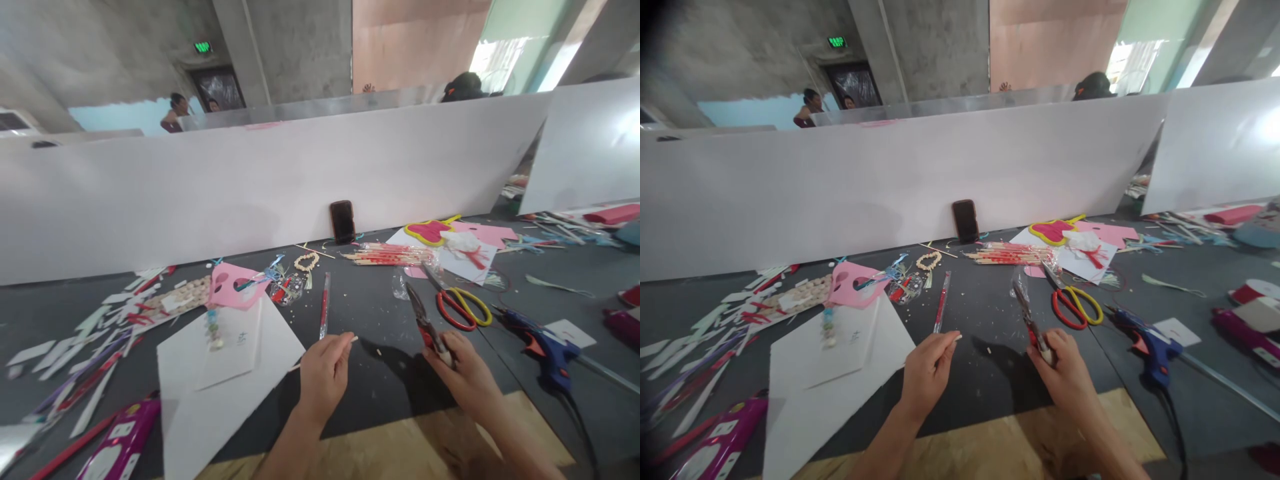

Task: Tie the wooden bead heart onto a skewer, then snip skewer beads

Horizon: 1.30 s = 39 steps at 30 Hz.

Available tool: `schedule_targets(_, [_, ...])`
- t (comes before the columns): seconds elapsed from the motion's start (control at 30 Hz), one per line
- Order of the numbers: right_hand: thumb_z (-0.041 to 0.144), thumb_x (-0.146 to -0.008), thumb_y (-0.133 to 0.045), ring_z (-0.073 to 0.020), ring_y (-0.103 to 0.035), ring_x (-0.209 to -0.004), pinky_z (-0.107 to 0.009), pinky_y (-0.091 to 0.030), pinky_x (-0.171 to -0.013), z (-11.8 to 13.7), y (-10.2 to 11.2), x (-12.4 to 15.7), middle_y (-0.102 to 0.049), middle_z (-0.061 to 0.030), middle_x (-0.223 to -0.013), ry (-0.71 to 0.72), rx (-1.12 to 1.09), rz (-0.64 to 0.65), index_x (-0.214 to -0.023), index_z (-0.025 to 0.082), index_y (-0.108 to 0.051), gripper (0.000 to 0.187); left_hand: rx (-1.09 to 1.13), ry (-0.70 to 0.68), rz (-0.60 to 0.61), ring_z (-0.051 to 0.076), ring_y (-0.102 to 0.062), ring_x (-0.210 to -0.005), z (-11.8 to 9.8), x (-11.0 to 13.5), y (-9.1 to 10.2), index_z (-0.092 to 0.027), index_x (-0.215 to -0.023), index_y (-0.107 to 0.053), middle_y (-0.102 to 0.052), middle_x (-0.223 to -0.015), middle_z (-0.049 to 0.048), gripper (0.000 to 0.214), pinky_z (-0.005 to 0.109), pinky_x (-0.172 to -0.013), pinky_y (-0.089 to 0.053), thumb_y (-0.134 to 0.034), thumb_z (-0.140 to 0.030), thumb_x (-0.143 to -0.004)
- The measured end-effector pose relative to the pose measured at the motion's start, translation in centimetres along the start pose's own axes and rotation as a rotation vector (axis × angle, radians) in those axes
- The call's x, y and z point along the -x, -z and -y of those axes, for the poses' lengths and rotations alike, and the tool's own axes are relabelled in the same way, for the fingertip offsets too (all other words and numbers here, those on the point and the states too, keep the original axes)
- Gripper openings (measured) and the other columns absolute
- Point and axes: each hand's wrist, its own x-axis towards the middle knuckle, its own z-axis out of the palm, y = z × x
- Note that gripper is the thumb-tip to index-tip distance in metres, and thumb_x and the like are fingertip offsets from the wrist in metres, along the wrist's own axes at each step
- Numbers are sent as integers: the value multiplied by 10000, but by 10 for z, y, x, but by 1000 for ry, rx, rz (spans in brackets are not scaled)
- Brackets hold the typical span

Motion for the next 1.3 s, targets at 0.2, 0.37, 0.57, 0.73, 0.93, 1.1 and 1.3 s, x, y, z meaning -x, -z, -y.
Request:
schedule_targets(0.2, [431,-813,-494,-155,-571,-648,-236,-441,-592,7,0,13,-620,-1,-719,-77,-73,61,-770,232,-567,217,12,12,20,155,-654,-789,0,1,-1,-200,-1026,-647,-707,-873,57,242,268,-733,-525,-451,-161,-889])
schedule_targets(0.37, [453,-800,-520,-166,-576,-632,-247,-442,-580,10,2,18,-635,-10,-705,-83,-74,11,-801,241,-598,226,42,-14,16,152,-661,-794,-6,1,0,-201,-1019,-652,-716,-881,62,243,262,-734,-530,-442,-180,-897])
schedule_targets(0.57, [449,-795,-540,-197,-567,-704,-305,-463,-662,14,-1,22,-597,-26,-693,42,-124,-65,-655,242,-544,250,210,160,11,154,-670,-825,-16,-1,3,-198,-1027,-651,-715,-935,70,245,249,-740,-531,-451,-260,-901])
schedule_targets(0.73, [378,-823,-556,-209,-567,-815,-321,-470,-731,13,-1,28,-632,-35,-777,99,-134,-12,-763,248,-597,149,418,446,132,99,-588,-560,-31,-8,9,-189,-1052,-643,-705,-798,39,309,205,-565,-498,-456,-377,-894])
schedule_targets(0.93, [313,-841,-541,-227,-569,-940,-352,-483,-804,18,0,36,-642,-63,-910,181,-124,11,-916,247,-601,116,631,604,185,63,-486,-511,-44,-14,7,-172,-1018,-638,-678,-801,36,322,177,-507,-426,-494,-417,-868])
schedule_targets(1.1, [265,-853,-522,-227,-576,-948,-361,-499,-798,25,-3,39,-639,-81,-961,268,-62,87,-956,230,-593,129,665,642,179,59,-442,-492,-48,-16,3,-164,-995,-641,-660,-761,30,329,175,-479,-378,-509,-430,-853])
schedule_targets(1.3, [222,-839,-538,-222,-566,-1037,-358,-504,-846,23,-10,42,-652,-74,-982,351,7,63,-987,216,-595,159,665,671,188,60,-417,-481,-55,-17,7,-156,-930,-645,-643,-735,25,344,175,-467,-350,-500,-456,-844])
